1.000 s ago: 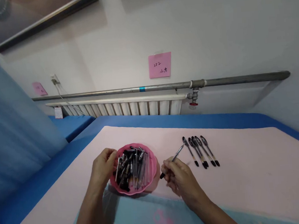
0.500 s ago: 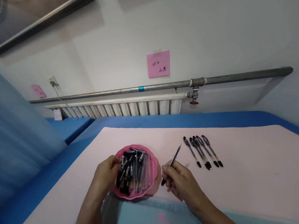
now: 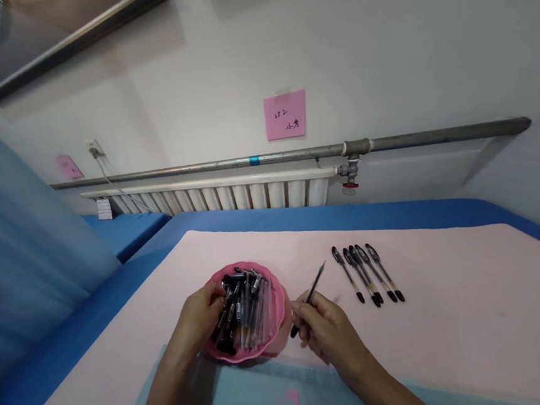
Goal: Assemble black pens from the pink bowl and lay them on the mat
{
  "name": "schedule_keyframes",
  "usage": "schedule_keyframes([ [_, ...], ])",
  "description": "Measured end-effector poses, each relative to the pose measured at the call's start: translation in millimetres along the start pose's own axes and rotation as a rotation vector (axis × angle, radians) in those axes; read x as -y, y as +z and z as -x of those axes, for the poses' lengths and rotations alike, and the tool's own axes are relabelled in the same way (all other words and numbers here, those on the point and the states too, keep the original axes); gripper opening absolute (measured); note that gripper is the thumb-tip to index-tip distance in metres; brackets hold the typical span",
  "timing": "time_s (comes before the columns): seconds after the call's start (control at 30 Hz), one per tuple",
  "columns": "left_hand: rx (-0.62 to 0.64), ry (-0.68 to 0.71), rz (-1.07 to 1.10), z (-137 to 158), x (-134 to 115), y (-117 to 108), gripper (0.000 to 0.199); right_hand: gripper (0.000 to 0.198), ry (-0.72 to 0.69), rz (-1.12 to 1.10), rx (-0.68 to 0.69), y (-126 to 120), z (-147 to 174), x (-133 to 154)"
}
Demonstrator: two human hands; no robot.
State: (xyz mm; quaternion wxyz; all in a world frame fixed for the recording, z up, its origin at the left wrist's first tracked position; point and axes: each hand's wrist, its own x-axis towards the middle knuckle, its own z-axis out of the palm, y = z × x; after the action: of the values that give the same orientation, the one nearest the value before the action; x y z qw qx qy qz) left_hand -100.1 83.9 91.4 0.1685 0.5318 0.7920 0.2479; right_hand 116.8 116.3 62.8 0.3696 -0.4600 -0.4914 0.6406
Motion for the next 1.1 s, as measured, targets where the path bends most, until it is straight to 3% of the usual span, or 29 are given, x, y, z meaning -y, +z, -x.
schedule_keyframes([
  [0.07, 0.025, 0.02, 0.001, 3.8, -2.3, -3.1, 0.018, 0.022, 0.006, 0.004, -0.003, -0.1, -0.8, -0.3],
  [0.2, 0.295, 0.111, 0.05, 16.5, -7.6, -7.3, 0.014, 0.022, -0.002, -0.008, 0.007, -0.9, -2.1, -1.4],
  [0.27, 0.347, 0.131, -0.027, 22.1, -10.2, -7.2, 0.016, 0.023, -0.005, 0.0, 0.015, -1.6, -2.6, -2.2],
  [0.4, 0.293, 0.113, -0.186, 26.9, -14.4, -5.1, 0.018, 0.024, 0.01, 0.01, 0.005, -2.2, -2.3, -2.4],
  [0.7, 0.401, 0.164, -0.18, 27.1, -11.4, -8.9, 0.017, 0.023, 0.014, -0.004, -0.007, 2.4, 3.2, 6.6],
  [1.03, 0.509, 0.186, 0.175, 23.4, -7.3, -14.9, 0.018, 0.022, 0.006, -0.033, -0.012, 4.7, 5.2, 10.0],
  [1.1, 0.374, 0.129, 0.251, 20.1, -7.5, -14.9, 0.017, 0.022, 0.009, -0.031, -0.015, 4.6, 5.0, 9.6],
])
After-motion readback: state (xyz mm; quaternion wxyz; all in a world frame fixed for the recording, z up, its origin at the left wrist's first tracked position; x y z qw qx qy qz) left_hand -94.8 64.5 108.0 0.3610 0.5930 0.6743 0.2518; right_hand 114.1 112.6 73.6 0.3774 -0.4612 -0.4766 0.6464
